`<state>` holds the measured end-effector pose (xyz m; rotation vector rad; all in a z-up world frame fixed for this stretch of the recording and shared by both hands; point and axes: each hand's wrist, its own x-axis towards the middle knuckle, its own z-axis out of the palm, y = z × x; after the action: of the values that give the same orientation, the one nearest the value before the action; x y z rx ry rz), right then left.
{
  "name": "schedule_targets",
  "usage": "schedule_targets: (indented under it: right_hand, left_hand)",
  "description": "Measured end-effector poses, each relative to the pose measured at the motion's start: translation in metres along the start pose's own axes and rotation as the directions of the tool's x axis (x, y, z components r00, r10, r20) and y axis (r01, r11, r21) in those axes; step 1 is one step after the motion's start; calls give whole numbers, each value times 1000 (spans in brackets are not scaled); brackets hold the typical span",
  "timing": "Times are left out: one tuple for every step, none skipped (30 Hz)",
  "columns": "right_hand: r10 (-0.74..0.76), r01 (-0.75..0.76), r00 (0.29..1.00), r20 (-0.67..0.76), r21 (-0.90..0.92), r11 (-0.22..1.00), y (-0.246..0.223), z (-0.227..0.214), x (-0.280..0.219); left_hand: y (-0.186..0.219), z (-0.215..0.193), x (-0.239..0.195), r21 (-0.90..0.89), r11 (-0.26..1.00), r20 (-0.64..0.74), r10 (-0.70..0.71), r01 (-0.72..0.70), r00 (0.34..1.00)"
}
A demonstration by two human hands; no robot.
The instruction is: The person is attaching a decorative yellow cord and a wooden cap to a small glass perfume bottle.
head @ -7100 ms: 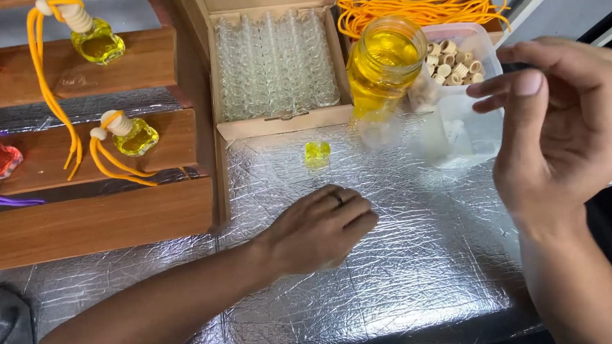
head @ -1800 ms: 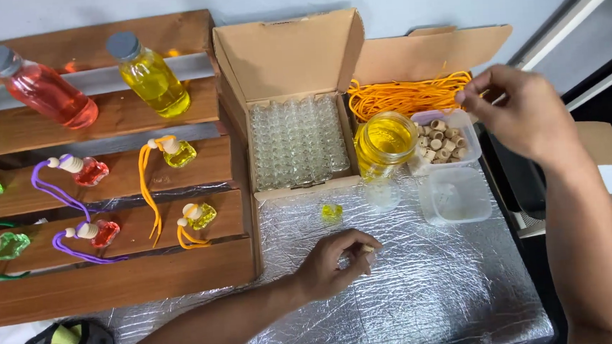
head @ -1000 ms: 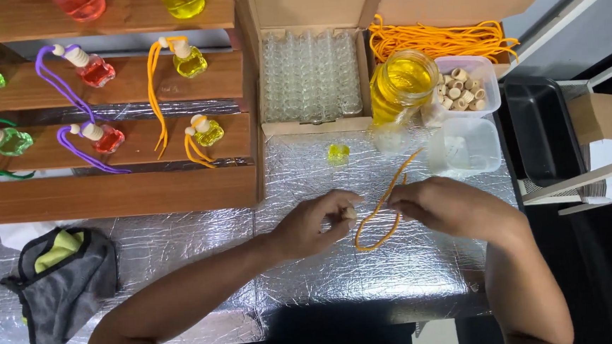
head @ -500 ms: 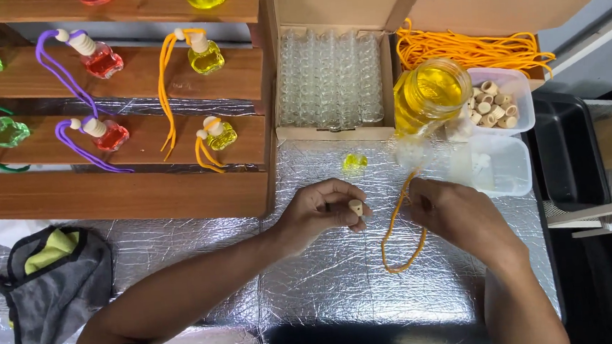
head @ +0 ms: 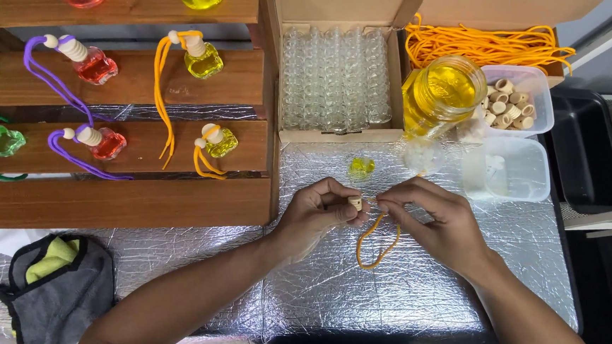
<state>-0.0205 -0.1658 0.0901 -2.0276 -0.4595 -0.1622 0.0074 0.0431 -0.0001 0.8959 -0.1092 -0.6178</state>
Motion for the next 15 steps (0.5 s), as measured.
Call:
schedule_targets:
  right_hand:
    - [-1, 1, 1000, 1, 0, 1000, 2, 3, -2]
    - [-19, 18, 1000, -25, -16, 1000, 3, 5, -4]
    - [-36, 35, 998, -50, -33, 999, 5, 8, -6]
    - [-38, 37, 998, -50, -32, 999, 5, 10, -7]
    - [-62, 59, 997, -53, -62, 996, 6, 12, -8]
    - [-86, 81, 995, -55, -91, 993, 6, 15, -9]
    - [-88, 82, 995, -54, -90, 993, 9, 16, -11]
    - [-104, 99, 993, -46, -105, 989, 12, 18, -13]
    - [-121, 116, 992, -38, -120, 986, 15, 19, -15]
    - [-122, 117, 992, -40, -120, 986, 15, 19, -15]
    - [-130, 124, 991, -40, -130, 984, 15, 19, -14]
    - [-136, 129, 990, -41, -142, 981, 15, 19, -15]
    - [-134, 126, 990, -44, -142, 982, 15, 19, -14]
    - [-139, 131, 989, -46, -149, 980, 15, 18, -14]
    - [-144, 135, 988, -48, -156, 978, 15, 19, -13]
  left_hand:
    - [2, 2, -1, 0, 1000, -1, 1, -1, 1000]
    - [4, 3, -1, -5, 1000, -12, -6, 6, 1000]
    - [6, 5, -2, -9, 1000, -23, -13, 12, 1000]
    - [6, 5, -2, -9, 1000, -23, -11, 11, 1000]
    - [7, 5, -2, -11, 1000, -19, -22, 22, 1000]
    - [7, 4, -3, -13, 999, -16, -34, 34, 999]
    - [7, 4, -2, -12, 999, -17, -32, 32, 999]
    - [6, 4, -2, -15, 999, -21, -36, 36, 999]
    - [6, 4, -2, -18, 999, -24, -41, 40, 999]
    - [4, 3, -2, -15, 999, -24, -40, 40, 999]
    - [3, 2, -1, -15, 999, -28, -40, 40, 999]
    - [1, 1, -1, -16, 999, -30, -43, 42, 999]
    - [1, 1, 0, -14, 999, -29, -45, 45, 999]
    - [0, 1, 0, -2, 999, -25, -40, 40, 999]
    - [0, 0, 0, 10, 999, -21, -35, 36, 999]
